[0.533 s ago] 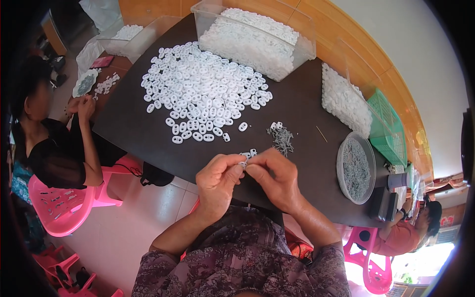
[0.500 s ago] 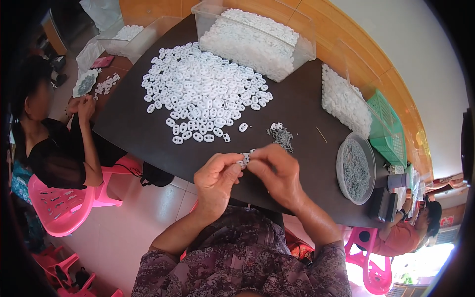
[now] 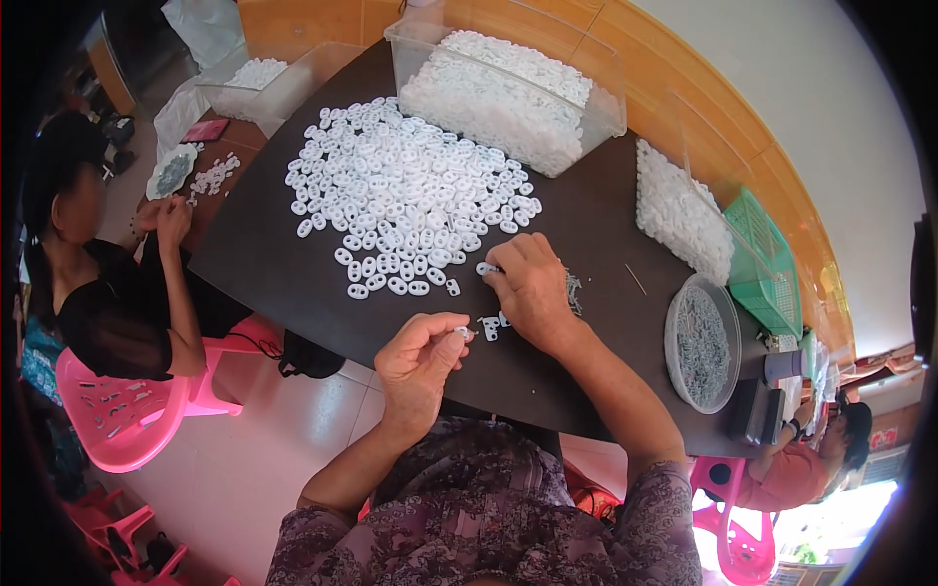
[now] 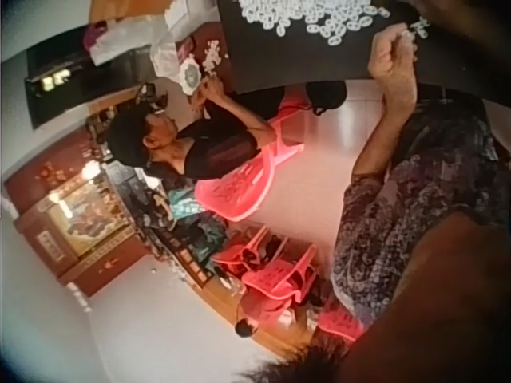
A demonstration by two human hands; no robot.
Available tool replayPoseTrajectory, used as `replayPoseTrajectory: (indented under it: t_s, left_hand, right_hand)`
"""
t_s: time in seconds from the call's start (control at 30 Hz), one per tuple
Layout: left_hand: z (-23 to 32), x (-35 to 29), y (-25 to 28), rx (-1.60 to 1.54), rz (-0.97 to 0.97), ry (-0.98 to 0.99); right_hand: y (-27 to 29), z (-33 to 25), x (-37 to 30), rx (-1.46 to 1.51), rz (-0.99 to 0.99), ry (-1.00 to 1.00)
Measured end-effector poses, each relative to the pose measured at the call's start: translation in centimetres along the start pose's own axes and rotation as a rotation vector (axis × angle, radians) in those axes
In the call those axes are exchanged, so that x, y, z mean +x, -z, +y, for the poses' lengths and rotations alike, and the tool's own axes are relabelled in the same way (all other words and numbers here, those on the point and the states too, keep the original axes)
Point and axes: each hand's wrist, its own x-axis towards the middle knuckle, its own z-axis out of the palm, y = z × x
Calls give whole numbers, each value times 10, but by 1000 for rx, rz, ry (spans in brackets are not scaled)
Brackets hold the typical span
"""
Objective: Assemble white plastic components by inserting small metal pins or wires.
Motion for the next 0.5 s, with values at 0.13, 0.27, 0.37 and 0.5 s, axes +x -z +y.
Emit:
replayPoseTrajectory:
  t_s: [0.13, 0.27, 0.37, 0.5]
  left_hand:
    - [3, 2, -2, -34, 4, 13]
    - [6, 7, -2, -41, -71, 16]
    - [8, 8, -10, -35, -67, 57]
    - [7, 3, -15, -76, -87, 127]
  right_hand:
    - [14, -6, -5, 153, -21, -21]
    - [39, -18, -12, 366, -106, -40]
    - [52, -24, -18, 491, -175, -76]
    - [59, -33, -28, 692, -226, -400]
